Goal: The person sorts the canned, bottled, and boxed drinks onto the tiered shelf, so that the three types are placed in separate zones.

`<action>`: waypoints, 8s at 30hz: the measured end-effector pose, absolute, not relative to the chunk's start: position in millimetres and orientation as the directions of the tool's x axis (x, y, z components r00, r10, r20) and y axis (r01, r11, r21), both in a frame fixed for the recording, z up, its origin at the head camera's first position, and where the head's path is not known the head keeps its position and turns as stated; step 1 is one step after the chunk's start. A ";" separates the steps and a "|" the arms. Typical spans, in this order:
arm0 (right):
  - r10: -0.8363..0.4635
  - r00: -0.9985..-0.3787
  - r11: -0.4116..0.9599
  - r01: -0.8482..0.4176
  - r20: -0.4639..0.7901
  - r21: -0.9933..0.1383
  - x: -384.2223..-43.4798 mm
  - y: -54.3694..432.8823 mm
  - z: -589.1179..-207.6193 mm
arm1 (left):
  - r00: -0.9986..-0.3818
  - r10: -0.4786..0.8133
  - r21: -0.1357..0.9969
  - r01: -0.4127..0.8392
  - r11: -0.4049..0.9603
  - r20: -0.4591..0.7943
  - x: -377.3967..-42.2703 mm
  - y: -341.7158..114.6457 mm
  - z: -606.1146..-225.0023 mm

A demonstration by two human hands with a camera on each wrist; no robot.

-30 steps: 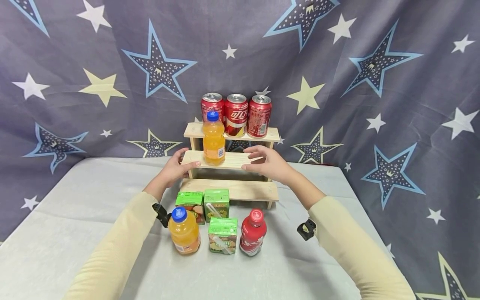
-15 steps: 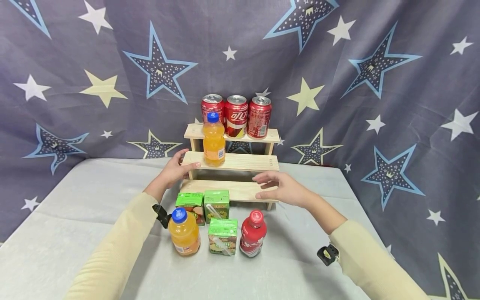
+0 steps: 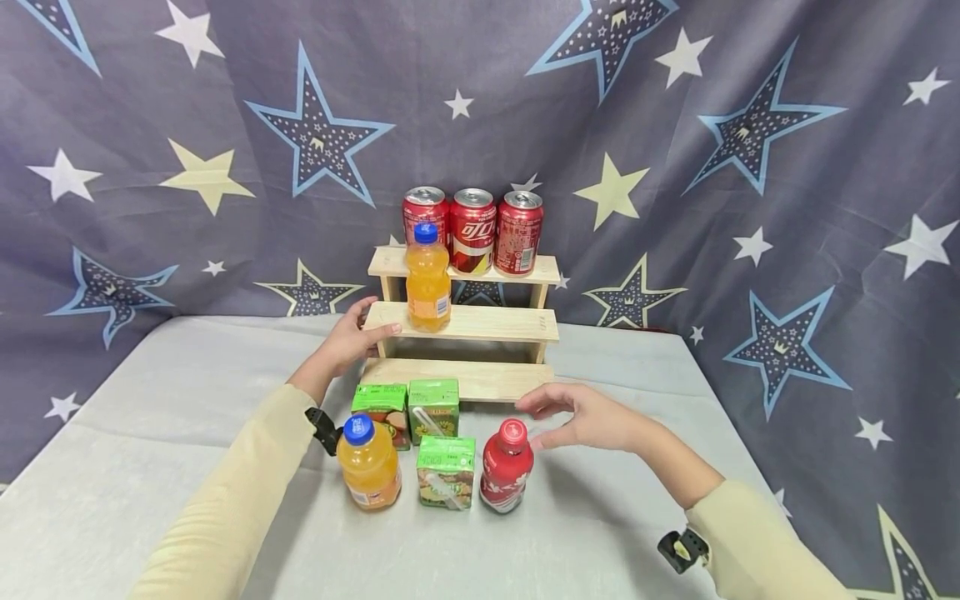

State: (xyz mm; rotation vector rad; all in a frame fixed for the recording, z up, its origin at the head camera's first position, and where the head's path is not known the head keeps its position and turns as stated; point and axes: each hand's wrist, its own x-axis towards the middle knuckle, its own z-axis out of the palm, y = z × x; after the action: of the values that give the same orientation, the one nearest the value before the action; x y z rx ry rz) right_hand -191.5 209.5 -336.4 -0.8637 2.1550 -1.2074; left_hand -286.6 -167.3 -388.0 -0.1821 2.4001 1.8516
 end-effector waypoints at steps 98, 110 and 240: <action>-0.213 -0.952 0.312 -0.281 0.221 -0.908 -151.0 176.2 -377.4 | -0.988 -0.008 0.952 -0.149 0.266 -0.153 -286.3 -167.9 -389.4; -0.215 -0.944 0.305 -0.307 0.249 -0.902 -171.1 170.6 -366.3 | -0.987 -0.011 0.953 -0.155 0.260 -0.158 -285.3 -167.6 -387.9; -0.045 -0.968 0.292 -0.248 0.246 -0.924 -300.3 83.7 -320.6 | -0.989 0.000 0.960 -0.145 0.238 -0.150 -286.7 -168.5 -389.1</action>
State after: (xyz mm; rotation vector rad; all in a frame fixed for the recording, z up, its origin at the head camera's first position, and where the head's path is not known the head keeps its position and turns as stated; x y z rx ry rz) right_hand -300.3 83.7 -320.6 -0.3051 2.6585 -1.9557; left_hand -286.7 -168.5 -389.1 -0.1402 2.3764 1.8639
